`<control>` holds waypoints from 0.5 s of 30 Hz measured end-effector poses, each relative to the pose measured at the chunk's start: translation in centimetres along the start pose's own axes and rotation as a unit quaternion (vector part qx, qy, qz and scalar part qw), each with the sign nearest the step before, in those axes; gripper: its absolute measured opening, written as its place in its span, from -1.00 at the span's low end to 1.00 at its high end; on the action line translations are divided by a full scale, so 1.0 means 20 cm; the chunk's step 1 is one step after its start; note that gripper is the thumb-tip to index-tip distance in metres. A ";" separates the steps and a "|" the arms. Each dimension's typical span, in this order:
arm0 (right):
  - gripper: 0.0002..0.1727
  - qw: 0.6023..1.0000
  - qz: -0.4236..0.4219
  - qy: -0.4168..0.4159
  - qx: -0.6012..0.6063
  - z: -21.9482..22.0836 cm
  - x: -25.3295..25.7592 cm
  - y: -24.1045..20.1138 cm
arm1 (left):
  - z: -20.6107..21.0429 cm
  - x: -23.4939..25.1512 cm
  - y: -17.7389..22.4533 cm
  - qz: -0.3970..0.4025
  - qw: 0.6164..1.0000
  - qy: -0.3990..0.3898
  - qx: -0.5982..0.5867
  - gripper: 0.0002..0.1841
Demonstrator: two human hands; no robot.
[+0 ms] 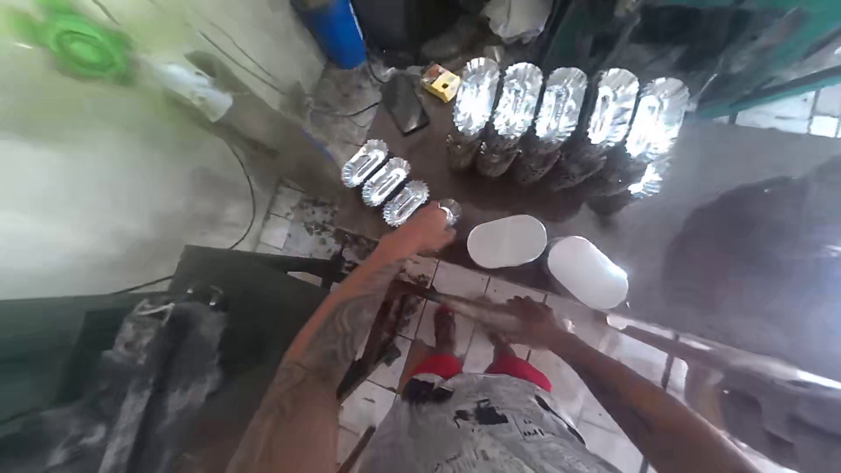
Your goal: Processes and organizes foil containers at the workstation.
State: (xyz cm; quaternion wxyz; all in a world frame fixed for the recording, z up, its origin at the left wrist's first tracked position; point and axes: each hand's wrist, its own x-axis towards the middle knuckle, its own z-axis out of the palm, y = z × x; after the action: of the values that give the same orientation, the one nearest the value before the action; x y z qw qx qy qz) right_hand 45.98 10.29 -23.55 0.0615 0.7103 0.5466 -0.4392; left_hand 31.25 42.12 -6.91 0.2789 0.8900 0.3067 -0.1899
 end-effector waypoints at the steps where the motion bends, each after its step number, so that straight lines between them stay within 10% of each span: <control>1: 0.19 1.000 0.007 -0.013 0.005 -0.01 -0.01 0.00 | 0.01 0.06 -0.01 0.005 1.000 -0.015 0.022 -0.54; 7: 0.16 0.999 0.014 -0.004 0.048 -0.02 -0.01 0.00 | 0.09 0.16 -0.13 0.041 0.998 -0.054 0.020 -0.60; 10: -0.29 0.983 0.003 0.030 0.182 -0.15 -0.12 -0.10 | 0.07 0.18 -0.12 0.045 0.997 -0.054 0.010 -0.65; 15: -0.53 0.864 -0.062 0.489 0.102 -0.49 -0.49 -0.31 | 0.04 0.09 -0.03 0.015 0.997 -0.035 0.069 -0.47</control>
State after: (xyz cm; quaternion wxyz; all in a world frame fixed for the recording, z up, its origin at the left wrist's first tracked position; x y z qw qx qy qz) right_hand 46.12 11.22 -8.54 -0.3139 0.8012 0.5012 -0.0922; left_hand 32.15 42.83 -8.69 0.2301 0.9045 0.2692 -0.2375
